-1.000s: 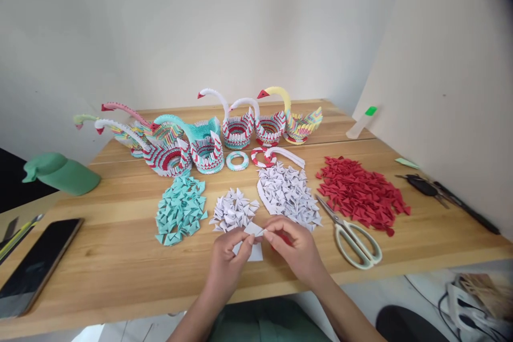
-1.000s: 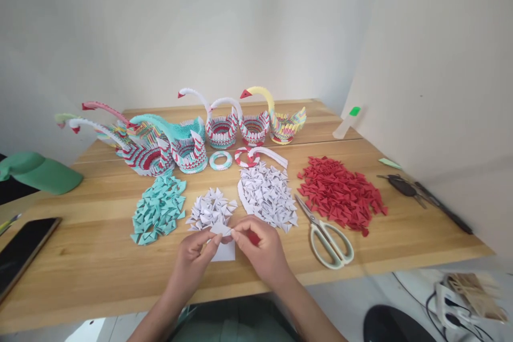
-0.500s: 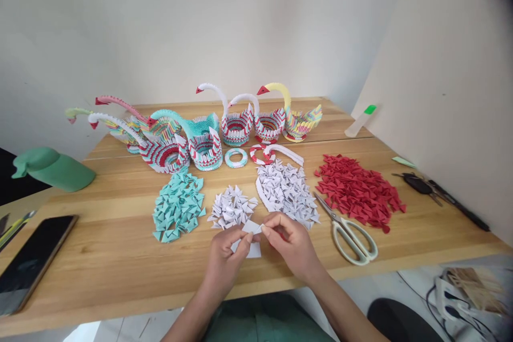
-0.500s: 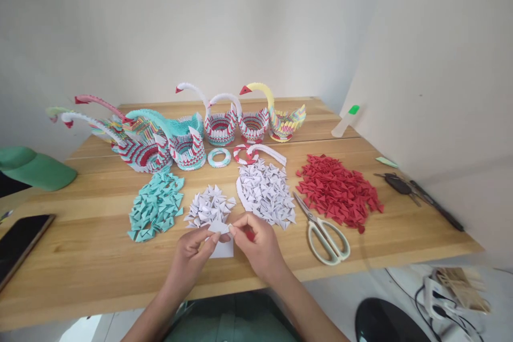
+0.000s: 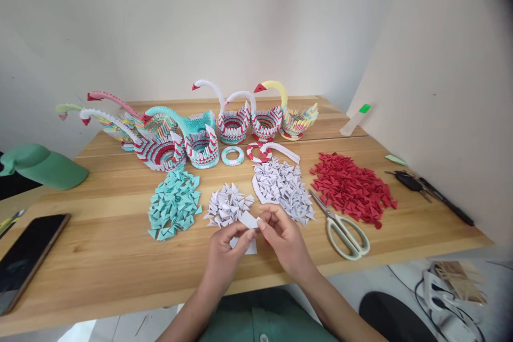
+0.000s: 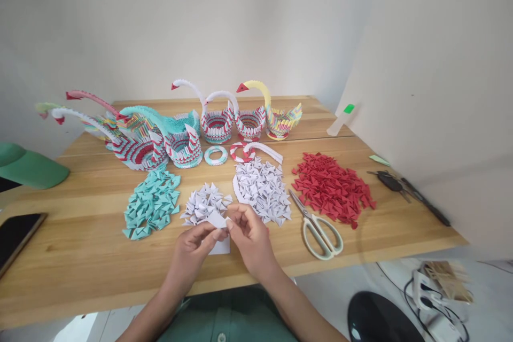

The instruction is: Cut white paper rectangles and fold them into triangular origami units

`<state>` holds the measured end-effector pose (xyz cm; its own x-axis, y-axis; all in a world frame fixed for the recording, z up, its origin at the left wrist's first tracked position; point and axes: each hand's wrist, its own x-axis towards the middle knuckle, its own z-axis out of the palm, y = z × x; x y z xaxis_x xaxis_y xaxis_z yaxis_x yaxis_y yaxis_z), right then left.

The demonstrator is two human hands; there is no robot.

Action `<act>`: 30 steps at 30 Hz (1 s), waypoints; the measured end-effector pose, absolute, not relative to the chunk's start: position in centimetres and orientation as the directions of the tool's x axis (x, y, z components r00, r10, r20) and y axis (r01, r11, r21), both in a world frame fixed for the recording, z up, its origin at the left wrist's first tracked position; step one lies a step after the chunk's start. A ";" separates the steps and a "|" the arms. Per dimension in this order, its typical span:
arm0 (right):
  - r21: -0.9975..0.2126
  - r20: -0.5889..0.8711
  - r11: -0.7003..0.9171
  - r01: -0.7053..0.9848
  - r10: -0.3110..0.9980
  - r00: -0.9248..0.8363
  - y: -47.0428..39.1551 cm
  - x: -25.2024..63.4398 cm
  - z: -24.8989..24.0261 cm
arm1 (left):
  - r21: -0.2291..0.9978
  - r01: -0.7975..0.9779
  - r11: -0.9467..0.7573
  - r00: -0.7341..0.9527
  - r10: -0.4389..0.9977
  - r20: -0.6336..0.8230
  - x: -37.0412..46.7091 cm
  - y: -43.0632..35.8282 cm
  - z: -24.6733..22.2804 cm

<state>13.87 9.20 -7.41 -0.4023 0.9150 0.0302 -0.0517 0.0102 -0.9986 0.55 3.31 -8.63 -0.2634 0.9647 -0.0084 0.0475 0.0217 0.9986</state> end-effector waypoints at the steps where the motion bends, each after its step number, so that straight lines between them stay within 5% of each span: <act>1: -0.997 0.036 0.007 -0.073 0.918 -0.396 9.0 13.7 -7.6 | 1.000 0.009 0.028 -0.274 0.961 -0.025 0.6 3.4 -8.7; 7: -0.997 -0.023 -0.054 -0.047 0.867 -0.497 8.8 14.3 -8.1 | 0.975 -0.209 0.073 -0.241 0.963 -0.124 0.0 4.0 -8.5; 12: -0.985 -0.070 0.033 0.167 0.817 -0.573 9.6 15.2 -6.9 | 0.995 0.006 0.097 -0.035 0.995 -0.097 -0.6 3.6 -7.7; 19: -0.980 -0.026 0.071 0.187 0.882 -0.471 9.5 14.7 -6.5 | 0.970 -0.178 0.164 -0.151 0.970 -0.192 -0.4 3.6 -7.7; 25: -0.976 -0.015 0.094 0.198 0.873 -0.488 9.6 14.8 -6.9 | 0.976 -0.153 0.154 -0.161 0.971 -0.179 -0.7 3.4 -7.5; 30: -0.931 0.158 0.295 0.217 0.858 -0.488 9.6 15.0 -7.0 | 0.977 -0.147 0.156 -0.185 0.966 -0.182 -0.7 3.4 -7.2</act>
<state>14.99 9.63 -6.95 -0.4885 0.8581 0.1585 0.2166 0.2952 -0.9305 -0.74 3.37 -7.23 -0.1852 0.9657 -0.1822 -0.1467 0.1562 0.9768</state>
